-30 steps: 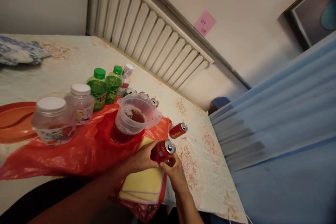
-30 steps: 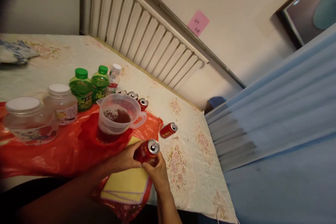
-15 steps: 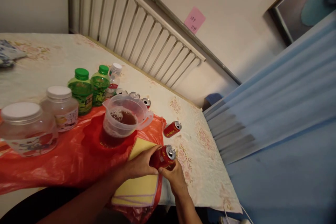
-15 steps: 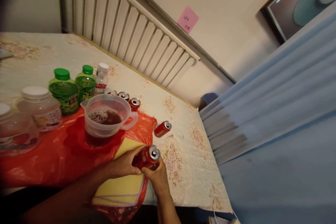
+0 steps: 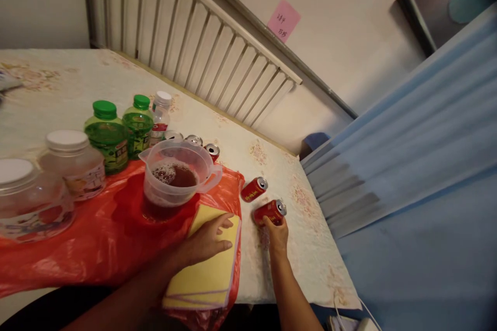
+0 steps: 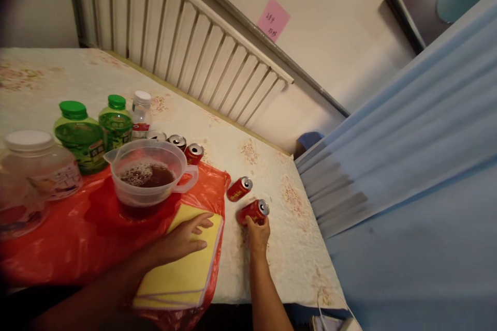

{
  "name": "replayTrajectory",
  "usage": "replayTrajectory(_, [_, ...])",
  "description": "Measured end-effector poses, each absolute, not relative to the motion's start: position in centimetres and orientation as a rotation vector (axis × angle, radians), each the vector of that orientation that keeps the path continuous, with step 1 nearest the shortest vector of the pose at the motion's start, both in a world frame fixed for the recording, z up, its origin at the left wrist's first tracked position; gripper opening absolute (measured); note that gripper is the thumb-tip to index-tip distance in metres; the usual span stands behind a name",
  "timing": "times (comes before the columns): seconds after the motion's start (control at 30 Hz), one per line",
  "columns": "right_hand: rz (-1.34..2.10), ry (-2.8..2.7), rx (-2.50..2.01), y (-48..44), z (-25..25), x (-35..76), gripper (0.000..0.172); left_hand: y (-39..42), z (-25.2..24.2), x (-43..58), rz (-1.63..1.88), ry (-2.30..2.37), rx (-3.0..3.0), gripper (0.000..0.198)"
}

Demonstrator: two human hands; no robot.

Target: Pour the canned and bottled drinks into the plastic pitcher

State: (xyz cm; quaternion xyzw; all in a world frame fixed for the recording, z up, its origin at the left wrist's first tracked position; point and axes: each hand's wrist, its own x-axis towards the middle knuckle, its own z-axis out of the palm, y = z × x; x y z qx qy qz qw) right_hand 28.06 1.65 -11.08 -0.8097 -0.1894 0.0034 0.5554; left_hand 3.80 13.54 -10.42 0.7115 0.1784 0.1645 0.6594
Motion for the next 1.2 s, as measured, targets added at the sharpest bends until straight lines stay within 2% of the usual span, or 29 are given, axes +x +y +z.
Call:
replayTrajectory(0.33, [-0.081, -0.474, -1.9, 5.8, -12.8, 29.9, 0.049, 13.5, -10.3, 3.9, 0.383, 0.404, 1.635, 0.068])
replayTrajectory(0.7, [-0.077, -0.543, -1.887, 6.0, -15.6, 30.4, 0.045, 13.5, -10.4, 4.1, 0.344, 0.425, 1.655, 0.072])
replayTrajectory(1.2, [-0.147, -0.578, -1.914, 6.7, -15.1, 30.3, 0.044, 13.6, -11.7, 4.1, 0.368, 0.415, 1.664, 0.069])
